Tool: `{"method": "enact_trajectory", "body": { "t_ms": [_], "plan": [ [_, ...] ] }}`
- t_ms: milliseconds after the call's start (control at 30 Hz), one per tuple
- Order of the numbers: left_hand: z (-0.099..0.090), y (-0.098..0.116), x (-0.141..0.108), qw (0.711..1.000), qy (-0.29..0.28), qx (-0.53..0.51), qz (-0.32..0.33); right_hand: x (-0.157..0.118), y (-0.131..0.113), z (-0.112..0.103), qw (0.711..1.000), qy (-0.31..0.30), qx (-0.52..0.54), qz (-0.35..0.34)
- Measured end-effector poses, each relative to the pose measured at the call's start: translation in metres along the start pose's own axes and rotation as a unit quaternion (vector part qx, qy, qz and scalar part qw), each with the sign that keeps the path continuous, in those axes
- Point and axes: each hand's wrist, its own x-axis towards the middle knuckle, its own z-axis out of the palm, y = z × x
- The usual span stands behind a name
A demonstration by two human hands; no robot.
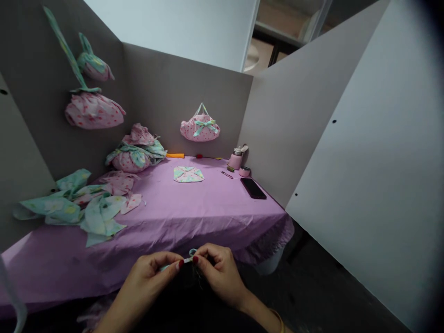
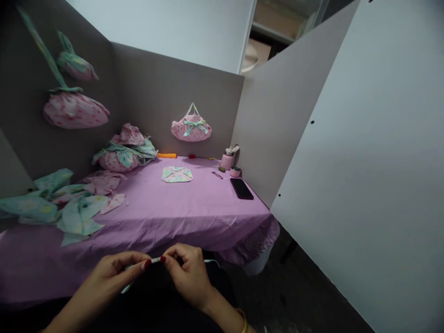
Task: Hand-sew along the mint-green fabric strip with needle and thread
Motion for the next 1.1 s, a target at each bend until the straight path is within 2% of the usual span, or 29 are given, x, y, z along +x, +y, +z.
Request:
{"method": "enact_trajectory", "body": {
  "t_ms": [233, 300, 400, 533, 767, 900, 1100],
  "plan": [
    [0.0, -0.006, 0.002, 1.0, 0.007, -0.017, 0.003, 0.002, 0.004, 0.004, 0.999, -0.023, 0.01, 0.024],
    [0.0, -0.009, 0.002, 1.0, 0.016, -0.019, -0.008, 0.0, 0.005, 0.004, 1.0, -0.012, -0.001, 0.026],
    [-0.002, -0.013, 0.002, 0.999, 0.025, -0.021, -0.012, -0.002, 0.003, 0.001, 0.999, 0.007, -0.032, -0.007],
    [-0.003, -0.014, 0.001, 0.999, 0.027, -0.018, -0.004, -0.003, -0.002, -0.001, 0.997, -0.037, -0.034, -0.053],
    [-0.002, -0.01, 0.001, 0.999, 0.032, 0.006, 0.002, -0.003, 0.0, 0.003, 0.998, -0.056, -0.026, 0.005],
    [-0.002, -0.01, 0.001, 1.0, 0.025, 0.005, 0.015, -0.002, -0.003, 0.004, 0.995, -0.09, -0.003, -0.036],
    [-0.002, -0.011, -0.001, 1.0, 0.026, -0.005, 0.016, -0.002, -0.005, 0.003, 0.992, -0.087, -0.054, -0.075]
  ]
}}
